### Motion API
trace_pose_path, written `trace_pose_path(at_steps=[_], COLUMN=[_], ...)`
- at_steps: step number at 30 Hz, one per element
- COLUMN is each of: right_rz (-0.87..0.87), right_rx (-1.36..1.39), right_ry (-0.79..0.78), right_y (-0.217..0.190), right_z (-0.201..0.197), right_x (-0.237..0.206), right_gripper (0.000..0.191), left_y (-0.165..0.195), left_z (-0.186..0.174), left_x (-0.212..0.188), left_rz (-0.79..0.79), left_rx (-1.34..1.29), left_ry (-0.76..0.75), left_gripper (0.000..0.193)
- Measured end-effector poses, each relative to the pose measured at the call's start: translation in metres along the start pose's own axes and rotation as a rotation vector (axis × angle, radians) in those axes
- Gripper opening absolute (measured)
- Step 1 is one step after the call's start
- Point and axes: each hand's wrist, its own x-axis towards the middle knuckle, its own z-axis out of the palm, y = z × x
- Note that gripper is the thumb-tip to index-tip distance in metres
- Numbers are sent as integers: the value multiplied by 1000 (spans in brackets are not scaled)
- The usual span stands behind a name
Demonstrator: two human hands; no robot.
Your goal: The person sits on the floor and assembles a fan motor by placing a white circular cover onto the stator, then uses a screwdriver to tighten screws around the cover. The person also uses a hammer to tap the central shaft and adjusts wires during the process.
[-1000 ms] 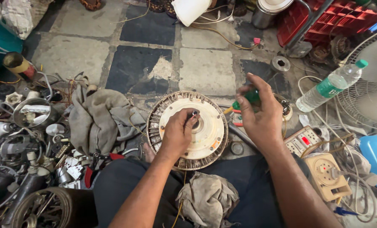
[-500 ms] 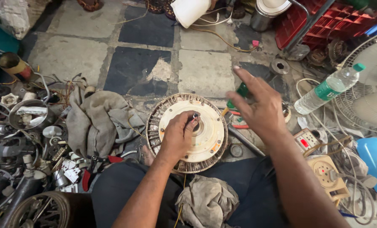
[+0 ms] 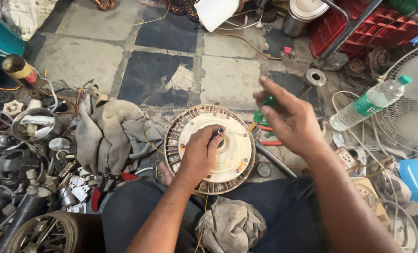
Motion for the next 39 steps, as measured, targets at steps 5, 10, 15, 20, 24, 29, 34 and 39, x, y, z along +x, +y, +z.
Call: trace_pose_path(at_steps=[5,10,15,20,24,29,34,39], right_rz=[21,-133,-4,130,30,142,-66,178], right_rx=[124,-109,-55,68,42,8,30,-41], right_ry=[-37,21,51,67,82,151,97,141], right_y=[-6,-10,-8,-11,-15,-12,-6,-6], right_z=[-3,-2,6,11,14,17,20,20], right_x=[-1,-2,-4,-7,-8,-6,-11,-10], right_gripper=[52,57,49,42,47,46,59,52], left_y=[4,9,15,13,7,3,3,3], left_z=[-3,-4,-9,-5,0,2,1,-1], left_x=[0,0,-3,-3,-3,-3,-1,-1], left_rz=[-15,-2,21,-35,-75,-19,-67,-28], left_rx=[16,7,-13,-48,-59,9,-24,11], left_ry=[-10,-7,-41,-33,-25,30,-10,-9], left_gripper=[22,22,34,29,23,21,22,24])
